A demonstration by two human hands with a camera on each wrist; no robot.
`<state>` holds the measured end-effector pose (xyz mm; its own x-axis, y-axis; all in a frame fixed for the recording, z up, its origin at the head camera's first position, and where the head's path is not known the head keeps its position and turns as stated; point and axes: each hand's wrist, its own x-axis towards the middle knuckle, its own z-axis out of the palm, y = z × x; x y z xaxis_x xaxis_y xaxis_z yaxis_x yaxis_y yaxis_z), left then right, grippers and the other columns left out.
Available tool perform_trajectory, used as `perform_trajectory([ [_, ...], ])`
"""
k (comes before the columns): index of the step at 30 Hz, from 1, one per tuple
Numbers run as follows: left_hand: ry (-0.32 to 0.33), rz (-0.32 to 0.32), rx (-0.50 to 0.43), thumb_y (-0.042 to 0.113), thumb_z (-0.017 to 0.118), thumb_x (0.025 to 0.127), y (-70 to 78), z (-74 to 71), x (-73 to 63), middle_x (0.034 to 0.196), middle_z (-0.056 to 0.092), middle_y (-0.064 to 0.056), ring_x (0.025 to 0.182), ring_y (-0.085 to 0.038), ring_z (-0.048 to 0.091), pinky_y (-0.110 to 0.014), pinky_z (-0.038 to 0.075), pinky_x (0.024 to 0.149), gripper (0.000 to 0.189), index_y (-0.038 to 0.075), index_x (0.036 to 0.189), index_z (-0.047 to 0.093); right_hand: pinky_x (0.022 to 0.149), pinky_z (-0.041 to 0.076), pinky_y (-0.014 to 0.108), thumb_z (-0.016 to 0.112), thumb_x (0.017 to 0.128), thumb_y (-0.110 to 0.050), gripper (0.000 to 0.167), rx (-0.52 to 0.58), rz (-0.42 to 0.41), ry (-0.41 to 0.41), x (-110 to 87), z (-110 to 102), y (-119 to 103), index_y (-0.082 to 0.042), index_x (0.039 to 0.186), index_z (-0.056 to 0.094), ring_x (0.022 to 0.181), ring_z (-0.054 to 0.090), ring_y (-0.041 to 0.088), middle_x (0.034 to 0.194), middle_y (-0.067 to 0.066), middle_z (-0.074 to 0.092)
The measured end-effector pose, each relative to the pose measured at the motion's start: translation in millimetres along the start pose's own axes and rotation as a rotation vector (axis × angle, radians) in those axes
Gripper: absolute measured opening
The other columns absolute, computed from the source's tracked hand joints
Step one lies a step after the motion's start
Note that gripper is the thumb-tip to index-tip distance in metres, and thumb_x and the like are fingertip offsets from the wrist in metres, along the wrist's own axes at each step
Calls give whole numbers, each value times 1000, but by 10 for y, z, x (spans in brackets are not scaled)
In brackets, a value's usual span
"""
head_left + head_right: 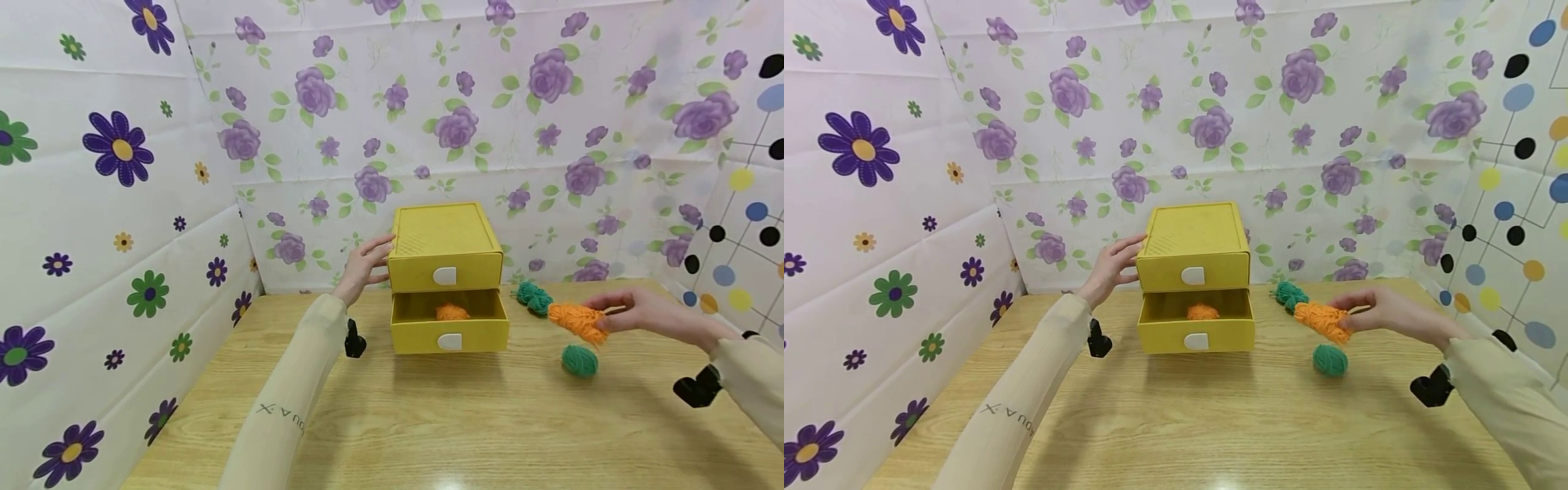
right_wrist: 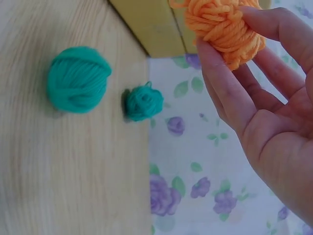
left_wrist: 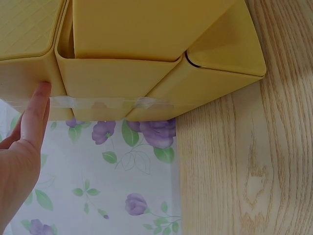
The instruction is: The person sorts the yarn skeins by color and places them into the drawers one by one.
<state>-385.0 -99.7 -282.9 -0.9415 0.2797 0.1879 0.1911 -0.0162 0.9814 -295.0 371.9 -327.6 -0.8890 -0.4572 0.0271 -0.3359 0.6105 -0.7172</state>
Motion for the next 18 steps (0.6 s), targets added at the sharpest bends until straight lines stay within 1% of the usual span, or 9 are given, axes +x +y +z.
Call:
perform_trajectory([
  [3,-5,-1,-2,22,53,93,1,1,-4,133,43,-7,104,-30,50,-46,44,83,43,9,134,46,75,47,37,61,88,-27,38,-66,14,31,24,8,-96,-14,123,56,98,55,19,112,3,59],
  [8,-3,5,1,22,53,93,6,-1,-5,131,44,-8,103,-30,51,-44,46,81,43,9,134,46,77,45,43,60,87,-34,40,-126,45,27,92,28,-218,-20,125,55,103,52,24,117,1,56],
  [10,0,7,3,22,53,93,7,0,-3,130,45,-8,102,-30,52,-44,46,81,43,9,134,47,78,45,45,60,87,-36,41,-127,50,11,132,38,-256,-20,125,55,104,52,25,118,2,56],
  [11,1,7,6,22,53,93,7,-1,-3,130,45,-8,102,-30,52,-44,46,80,43,9,134,47,79,44,45,60,87,-37,41,-121,57,7,151,45,-276,-22,125,55,104,52,24,118,1,56],
  [13,3,8,9,22,53,94,6,0,-1,130,46,-8,102,-30,52,-44,46,80,43,9,134,47,81,43,45,60,87,-35,41,-90,47,-12,192,63,-309,-21,125,55,105,51,25,118,1,55],
  [16,6,5,11,22,53,93,1,1,5,129,46,-8,101,-29,52,-45,46,80,43,10,134,47,84,40,46,60,88,-31,41,-12,30,-39,250,102,-373,-19,127,53,107,49,25,121,3,53],
  [18,8,6,9,22,53,93,-4,0,10,129,46,-8,101,-29,52,-45,46,80,43,9,134,47,85,40,47,60,89,-27,41,38,5,-55,292,132,-417,-15,128,52,107,49,26,121,5,53],
])
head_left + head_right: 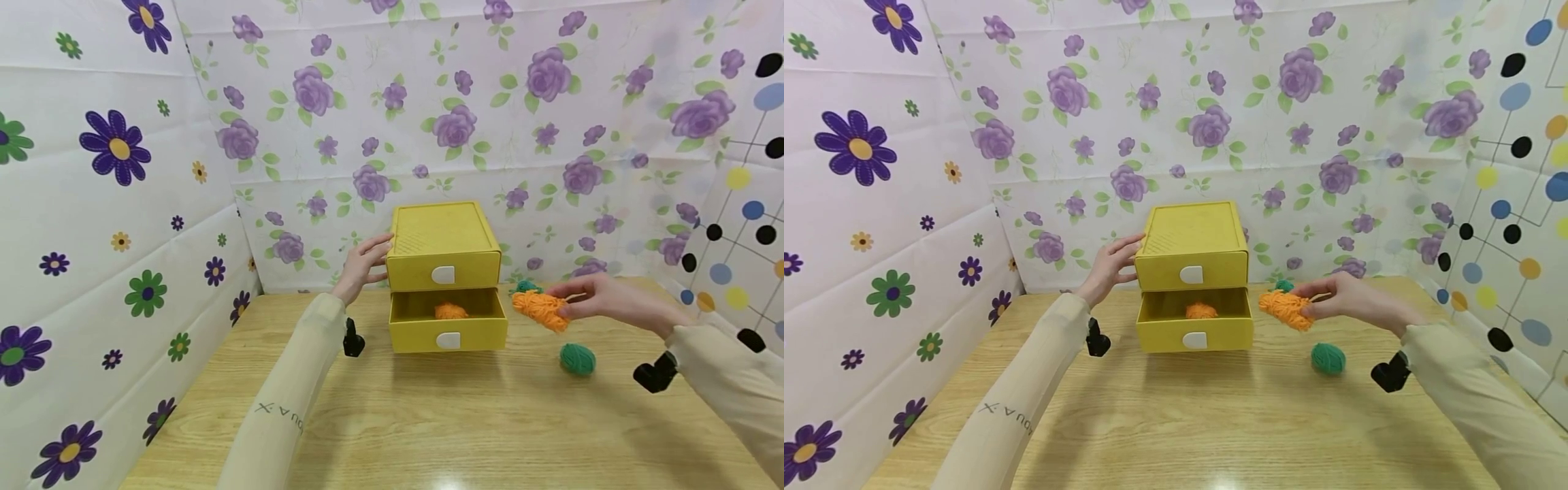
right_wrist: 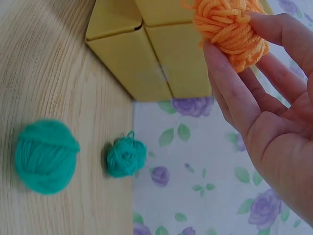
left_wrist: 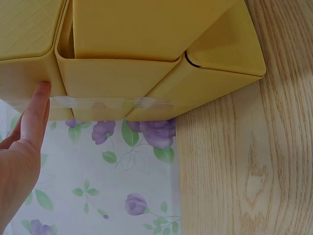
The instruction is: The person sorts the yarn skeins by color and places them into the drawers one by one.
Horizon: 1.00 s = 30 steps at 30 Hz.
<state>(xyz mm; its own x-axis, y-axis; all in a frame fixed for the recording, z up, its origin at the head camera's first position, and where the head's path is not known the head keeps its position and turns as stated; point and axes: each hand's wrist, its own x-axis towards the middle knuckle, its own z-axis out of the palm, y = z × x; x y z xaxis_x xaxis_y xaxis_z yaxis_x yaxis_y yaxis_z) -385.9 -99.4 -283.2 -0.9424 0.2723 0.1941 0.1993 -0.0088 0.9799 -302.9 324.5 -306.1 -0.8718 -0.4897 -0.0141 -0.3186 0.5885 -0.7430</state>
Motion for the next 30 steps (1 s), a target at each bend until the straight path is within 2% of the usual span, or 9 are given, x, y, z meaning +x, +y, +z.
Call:
perform_trajectory([
  [7,1,2,-5,22,53,93,-8,-11,7,128,47,-8,101,-29,52,-44,46,80,42,10,133,48,84,43,39,60,89,-22,38,82,-74,-26,199,97,-152,-8,125,54,103,53,26,112,7,59],
  [14,-5,1,-13,21,53,93,-14,-11,15,128,47,-9,101,-29,52,-43,46,80,42,10,133,48,80,46,41,64,87,-20,41,156,-92,-30,322,188,-328,-5,124,55,98,55,29,108,12,60],
  [19,-5,0,-10,22,53,93,-8,-8,18,128,47,-8,101,-29,52,-43,46,80,42,10,133,48,79,47,36,65,86,-20,41,135,-105,-21,363,232,-440,-3,123,56,98,56,27,108,11,61],
  [25,-6,-3,-9,22,54,93,-5,-5,9,128,47,-8,101,-28,53,-44,46,81,42,10,133,48,80,46,36,65,86,-23,41,122,-112,-22,432,286,-511,-7,123,57,99,55,24,110,9,60],
  [30,-10,1,-4,22,53,93,-8,-1,4,130,45,-8,101,-29,52,-44,46,81,42,10,134,47,79,47,38,65,86,-22,39,130,-168,-32,513,350,-604,-6,121,58,95,58,25,107,9,62],
])
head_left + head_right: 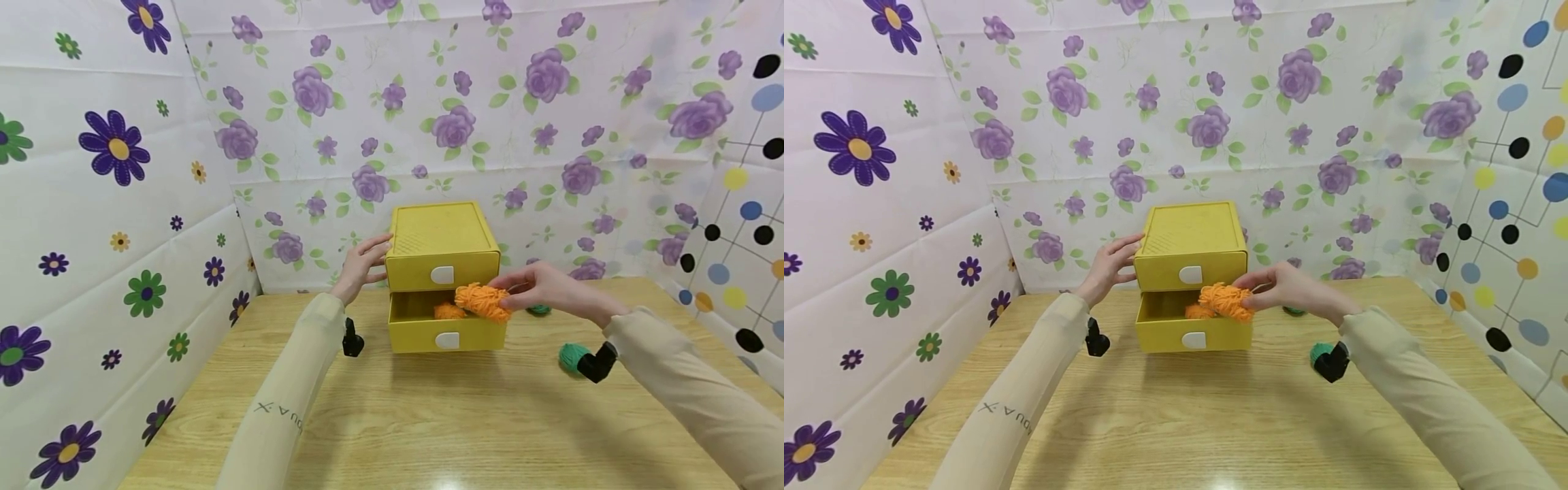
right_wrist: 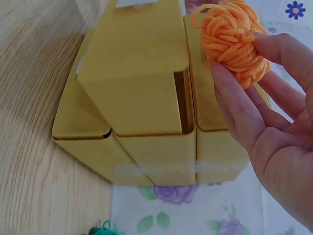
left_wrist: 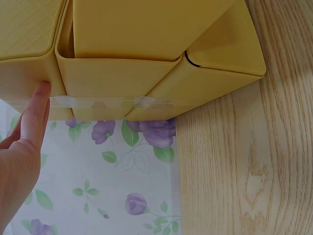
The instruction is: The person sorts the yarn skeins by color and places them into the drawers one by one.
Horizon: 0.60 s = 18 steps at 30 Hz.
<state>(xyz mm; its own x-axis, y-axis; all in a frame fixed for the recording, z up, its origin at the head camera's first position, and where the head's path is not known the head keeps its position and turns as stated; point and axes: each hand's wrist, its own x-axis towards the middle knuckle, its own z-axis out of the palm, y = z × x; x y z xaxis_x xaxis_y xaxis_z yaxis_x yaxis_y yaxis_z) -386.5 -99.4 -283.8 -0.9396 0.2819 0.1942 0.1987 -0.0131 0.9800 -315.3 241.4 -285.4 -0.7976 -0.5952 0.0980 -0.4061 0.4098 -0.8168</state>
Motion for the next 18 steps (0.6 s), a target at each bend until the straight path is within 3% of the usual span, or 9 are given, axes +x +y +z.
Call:
perform_trajectory([
  [12,2,4,-3,22,53,93,-17,0,9,129,46,-8,101,-29,52,-44,46,80,43,9,134,46,78,46,47,65,86,-16,38,56,-33,-59,245,176,-154,-1,120,57,93,58,27,105,11,62],
  [18,11,1,-2,22,53,93,-5,0,5,128,47,-8,101,-29,53,-43,47,79,42,9,133,48,76,48,39,67,84,-19,35,1,-30,-11,351,273,-222,-5,116,62,89,60,23,101,6,64],
])
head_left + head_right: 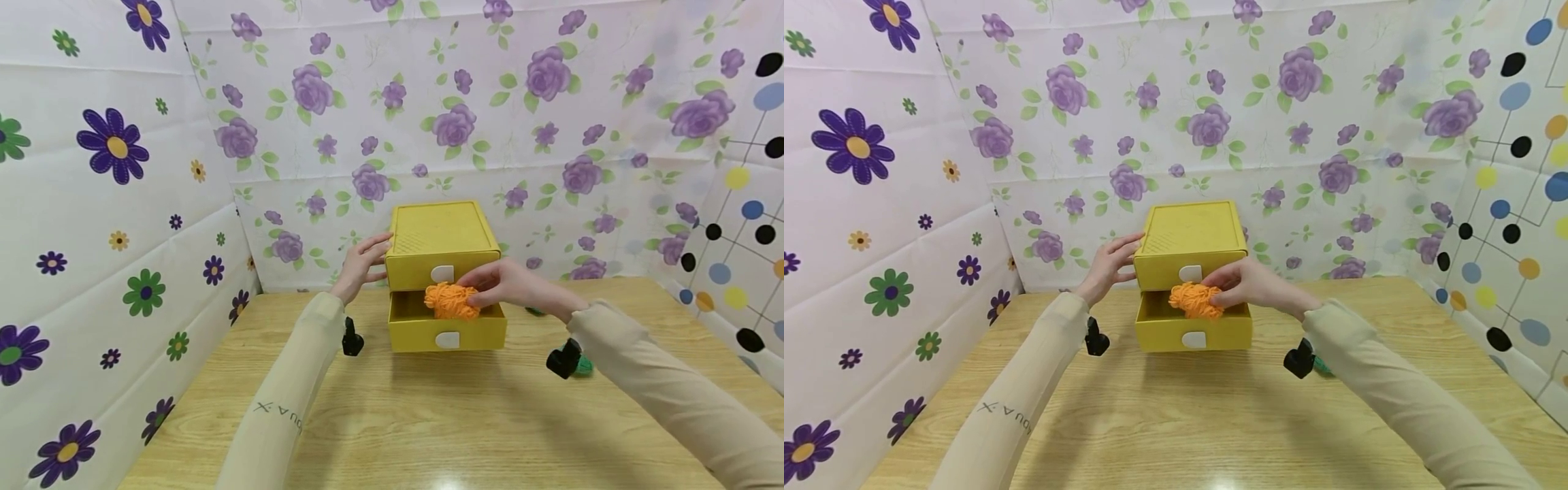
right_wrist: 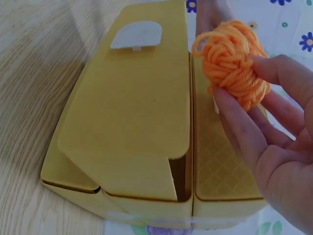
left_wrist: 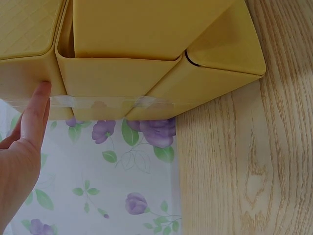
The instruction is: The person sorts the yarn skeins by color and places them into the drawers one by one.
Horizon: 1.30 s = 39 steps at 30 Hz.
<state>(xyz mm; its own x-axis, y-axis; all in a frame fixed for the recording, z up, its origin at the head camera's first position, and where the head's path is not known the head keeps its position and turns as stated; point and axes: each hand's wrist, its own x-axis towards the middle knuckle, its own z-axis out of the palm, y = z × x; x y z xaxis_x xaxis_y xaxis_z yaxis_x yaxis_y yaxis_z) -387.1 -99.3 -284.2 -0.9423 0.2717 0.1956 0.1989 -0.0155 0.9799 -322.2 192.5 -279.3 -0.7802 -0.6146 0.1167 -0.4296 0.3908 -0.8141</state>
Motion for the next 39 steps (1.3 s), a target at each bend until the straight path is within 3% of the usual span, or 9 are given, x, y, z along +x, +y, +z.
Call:
perform_trajectory([
  [5,-1,1,2,22,53,93,8,-1,-8,128,46,-9,102,-30,52,-43,47,79,42,10,133,48,78,47,33,69,82,-17,33,-5,12,44,78,84,-46,-3,112,64,90,60,20,98,6,65],
  [15,-2,4,6,22,53,94,10,-1,-13,129,46,-9,101,-29,52,-44,47,79,42,9,134,47,78,47,33,69,82,-15,31,-41,17,89,211,228,-108,-2,109,66,86,60,18,92,5,66],
  [31,-8,-3,-8,22,53,93,8,-5,-13,128,47,-8,101,-28,52,-44,46,81,41,10,133,48,79,47,34,69,82,-12,29,-140,-3,149,327,351,-178,3,107,66,94,58,22,100,11,64],
  [39,-10,2,2,22,52,94,15,-1,-25,129,47,-9,101,-28,52,-44,46,81,42,10,134,47,78,47,34,70,81,-12,26,-187,-16,182,392,400,-181,0,103,68,87,59,18,96,7,65],
])
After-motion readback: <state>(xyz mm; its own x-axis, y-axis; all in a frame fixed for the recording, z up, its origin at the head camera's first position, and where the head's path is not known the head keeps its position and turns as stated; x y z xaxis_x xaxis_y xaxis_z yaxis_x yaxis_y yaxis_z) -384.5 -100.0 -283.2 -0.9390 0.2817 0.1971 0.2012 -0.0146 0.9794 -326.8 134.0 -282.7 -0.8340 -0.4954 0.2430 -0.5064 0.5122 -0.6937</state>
